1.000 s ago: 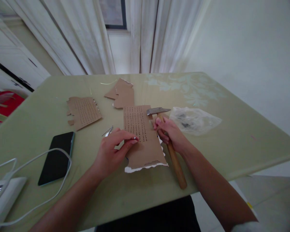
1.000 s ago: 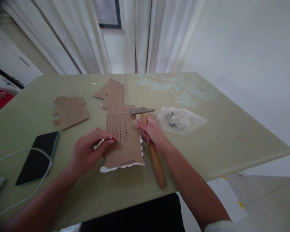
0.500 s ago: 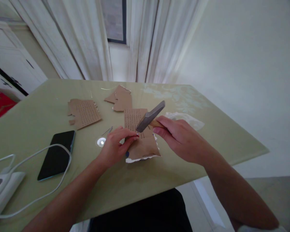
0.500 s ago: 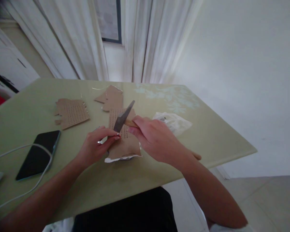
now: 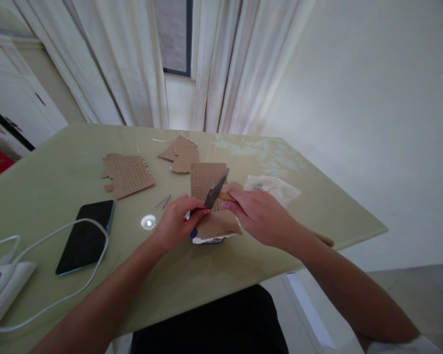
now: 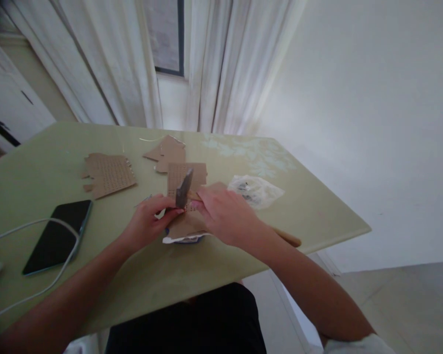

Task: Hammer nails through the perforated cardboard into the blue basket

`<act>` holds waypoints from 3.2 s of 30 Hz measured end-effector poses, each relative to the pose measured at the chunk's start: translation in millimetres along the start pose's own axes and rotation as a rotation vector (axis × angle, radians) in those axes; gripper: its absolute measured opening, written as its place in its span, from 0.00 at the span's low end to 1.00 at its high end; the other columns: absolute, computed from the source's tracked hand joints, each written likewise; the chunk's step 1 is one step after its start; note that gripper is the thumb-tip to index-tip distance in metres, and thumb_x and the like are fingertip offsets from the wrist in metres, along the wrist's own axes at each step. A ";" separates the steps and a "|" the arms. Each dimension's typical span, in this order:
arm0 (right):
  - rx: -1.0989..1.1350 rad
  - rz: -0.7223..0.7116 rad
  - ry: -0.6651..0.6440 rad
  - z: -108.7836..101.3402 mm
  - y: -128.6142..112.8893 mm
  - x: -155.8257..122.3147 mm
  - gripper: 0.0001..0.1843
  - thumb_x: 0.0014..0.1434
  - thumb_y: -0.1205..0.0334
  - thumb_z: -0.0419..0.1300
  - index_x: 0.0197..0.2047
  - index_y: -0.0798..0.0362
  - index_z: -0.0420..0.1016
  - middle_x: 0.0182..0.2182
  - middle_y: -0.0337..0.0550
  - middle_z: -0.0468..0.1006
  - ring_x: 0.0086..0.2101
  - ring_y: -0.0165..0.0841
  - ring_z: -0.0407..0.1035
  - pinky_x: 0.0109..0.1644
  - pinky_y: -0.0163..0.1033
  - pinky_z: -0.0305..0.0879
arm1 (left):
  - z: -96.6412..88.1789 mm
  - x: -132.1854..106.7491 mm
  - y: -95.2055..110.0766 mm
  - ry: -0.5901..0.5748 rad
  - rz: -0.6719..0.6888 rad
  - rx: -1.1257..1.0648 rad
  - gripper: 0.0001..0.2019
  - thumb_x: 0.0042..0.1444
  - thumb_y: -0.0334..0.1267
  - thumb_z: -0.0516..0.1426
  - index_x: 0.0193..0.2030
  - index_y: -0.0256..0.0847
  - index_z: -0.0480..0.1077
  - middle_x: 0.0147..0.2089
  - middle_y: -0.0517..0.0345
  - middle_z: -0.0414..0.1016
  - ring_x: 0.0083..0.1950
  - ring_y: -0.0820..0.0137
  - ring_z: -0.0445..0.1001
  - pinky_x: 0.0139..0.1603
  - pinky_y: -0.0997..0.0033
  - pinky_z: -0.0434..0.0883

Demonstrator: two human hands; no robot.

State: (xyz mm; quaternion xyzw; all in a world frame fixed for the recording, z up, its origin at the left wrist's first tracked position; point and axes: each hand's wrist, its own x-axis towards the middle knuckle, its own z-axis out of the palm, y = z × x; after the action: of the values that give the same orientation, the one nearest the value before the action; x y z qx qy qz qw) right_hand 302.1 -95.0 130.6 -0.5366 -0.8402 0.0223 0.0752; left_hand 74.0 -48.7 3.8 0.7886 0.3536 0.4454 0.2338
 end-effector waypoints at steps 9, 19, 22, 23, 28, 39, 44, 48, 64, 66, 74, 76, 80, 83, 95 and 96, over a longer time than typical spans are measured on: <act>0.021 0.034 0.042 -1.9 -0.7 -0.6 0.13 0.80 0.56 0.51 0.45 0.52 0.72 0.34 0.46 0.81 0.34 0.40 0.73 0.37 0.41 0.50 | -1.7 1.8 -0.2 -0.018 0.005 0.033 0.07 0.68 0.37 0.62 0.40 0.44 0.83 0.35 0.58 0.85 0.36 0.66 0.76 0.41 0.68 0.72; 0.173 0.112 0.098 4.1 5.8 -1.1 0.12 0.79 0.56 0.51 0.42 0.51 0.68 0.32 0.43 0.77 0.34 0.39 0.72 0.38 0.40 0.52 | -3.7 1.8 1.7 -0.030 0.013 0.078 0.07 0.70 0.39 0.62 0.43 0.45 0.83 0.39 0.57 0.87 0.40 0.64 0.78 0.43 0.65 0.72; 0.155 0.086 0.064 3.2 5.8 -1.1 0.13 0.79 0.56 0.52 0.41 0.51 0.67 0.33 0.43 0.78 0.34 0.38 0.72 0.38 0.40 0.51 | -3.2 1.0 4.1 -0.032 -0.003 0.084 0.08 0.70 0.39 0.61 0.44 0.44 0.83 0.42 0.56 0.87 0.42 0.64 0.79 0.47 0.63 0.73; 0.148 0.085 0.068 1.7 5.5 -1.1 0.13 0.79 0.56 0.52 0.41 0.50 0.67 0.33 0.43 0.78 0.34 0.38 0.72 0.38 0.40 0.51 | -3.6 0.8 5.1 -0.037 -0.010 0.084 0.08 0.70 0.39 0.61 0.43 0.43 0.83 0.43 0.55 0.86 0.43 0.64 0.79 0.48 0.63 0.73; 0.126 0.118 0.210 -7.8 1.5 -0.4 0.13 0.79 0.53 0.51 0.43 0.50 0.68 0.30 0.40 0.76 0.31 0.37 0.70 0.37 0.40 0.51 | -7.1 2.6 9.1 -0.045 -0.023 0.055 0.08 0.70 0.39 0.61 0.42 0.44 0.83 0.41 0.54 0.85 0.42 0.64 0.78 0.48 0.63 0.74; 0.144 0.113 0.115 6.6 2.2 -1.7 0.12 0.79 0.56 0.51 0.43 0.50 0.68 0.32 0.42 0.78 0.32 0.37 0.71 0.37 0.40 0.50 | -9.0 1.4 4.3 -0.074 -0.054 0.037 0.08 0.68 0.40 0.62 0.41 0.44 0.83 0.40 0.54 0.83 0.43 0.64 0.78 0.45 0.65 0.73; 0.287 0.190 0.127 24.1 17.6 -6.1 0.13 0.78 0.54 0.51 0.39 0.49 0.64 0.29 0.38 0.71 0.33 0.37 0.68 0.39 0.40 0.53 | -6.9 2.3 3.4 -0.073 -0.145 -0.040 0.09 0.70 0.43 0.61 0.41 0.44 0.82 0.43 0.54 0.78 0.40 0.68 0.75 0.38 0.70 0.71; 0.471 0.278 0.086 49.3 30.0 -16.8 0.20 0.70 0.44 0.64 0.38 0.49 0.65 0.29 0.35 0.70 0.31 0.34 0.66 0.37 0.38 0.56 | -7.4 3.5 4.3 -0.058 -0.173 -0.066 0.10 0.69 0.44 0.61 0.40 0.44 0.81 0.44 0.55 0.75 0.38 0.69 0.74 0.36 0.71 0.71; 0.670 0.386 0.193 86.8 9.9 -52.0 0.27 0.53 0.45 0.78 0.46 0.52 0.75 0.37 0.40 0.78 0.26 0.30 0.62 0.31 0.37 0.59 | -7.2 0.7 5.6 -0.106 -0.167 -0.011 0.09 0.72 0.42 0.59 0.44 0.44 0.79 0.48 0.53 0.75 0.44 0.67 0.76 0.44 0.67 0.74; 0.667 0.394 0.203 88.4 8.7 -52.3 0.27 0.53 0.43 0.78 0.45 0.52 0.75 0.37 0.40 0.79 0.26 0.30 0.63 0.31 0.37 0.59 | -6.9 0.6 6.3 -0.109 -0.166 -0.016 0.09 0.72 0.42 0.58 0.44 0.44 0.79 0.49 0.53 0.75 0.45 0.66 0.76 0.46 0.65 0.74; 0.621 0.431 0.218 90.1 2.7 -52.3 0.23 0.53 0.43 0.76 0.38 0.50 0.74 0.23 0.31 0.70 0.23 0.32 0.63 0.29 0.38 0.59 | -6.1 -0.2 8.0 -0.113 -0.170 -0.011 0.09 0.73 0.41 0.57 0.46 0.44 0.78 0.49 0.53 0.75 0.46 0.65 0.76 0.47 0.65 0.74; 0.622 0.422 0.234 89.7 3.3 -52.4 0.24 0.54 0.41 0.76 0.37 0.49 0.73 0.21 0.31 0.68 0.22 0.32 0.62 0.29 0.38 0.58 | -6.4 -0.1 8.7 -0.113 -0.165 -0.014 0.09 0.73 0.41 0.57 0.45 0.44 0.78 0.49 0.54 0.75 0.46 0.65 0.76 0.47 0.65 0.74; 0.625 0.405 0.234 89.2 4.5 -53.3 0.24 0.55 0.40 0.76 0.35 0.49 0.73 0.20 0.30 0.67 0.22 0.31 0.61 0.28 0.38 0.58 | -6.1 -0.2 8.7 -0.123 -0.166 -0.008 0.09 0.73 0.41 0.57 0.45 0.44 0.78 0.49 0.54 0.74 0.45 0.66 0.75 0.48 0.65 0.73; 0.624 0.412 0.234 90.7 4.8 -54.2 0.24 0.55 0.40 0.76 0.35 0.49 0.73 0.20 0.30 0.67 0.22 0.31 0.61 0.28 0.38 0.58 | -5.2 -0.1 8.5 -0.125 -0.160 -0.010 0.09 0.75 0.40 0.55 0.46 0.43 0.77 0.48 0.54 0.74 0.46 0.66 0.75 0.50 0.65 0.73; 0.627 0.411 0.238 90.5 6.7 -53.0 0.22 0.54 0.43 0.76 0.35 0.50 0.75 0.21 0.30 0.66 0.22 0.30 0.59 0.28 0.37 0.57 | -5.5 1.7 10.0 -0.104 -0.143 -0.023 0.08 0.72 0.38 0.57 0.45 0.43 0.78 0.47 0.55 0.75 0.44 0.67 0.75 0.48 0.66 0.73; 0.638 0.415 0.241 91.3 7.4 -53.1 0.22 0.54 0.43 0.76 0.35 0.50 0.75 0.21 0.30 0.66 0.22 0.30 0.58 0.28 0.37 0.56 | -5.4 1.7 9.5 -0.098 -0.146 -0.015 0.08 0.72 0.38 0.58 0.44 0.43 0.79 0.47 0.55 0.76 0.44 0.67 0.76 0.49 0.66 0.73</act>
State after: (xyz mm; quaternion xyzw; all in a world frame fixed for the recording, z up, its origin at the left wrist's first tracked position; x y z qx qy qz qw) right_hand 316.9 -136.0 34.1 -0.6436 -0.6498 0.2338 0.3298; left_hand 73.2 -53.2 13.9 0.7797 0.3949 0.3909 0.2886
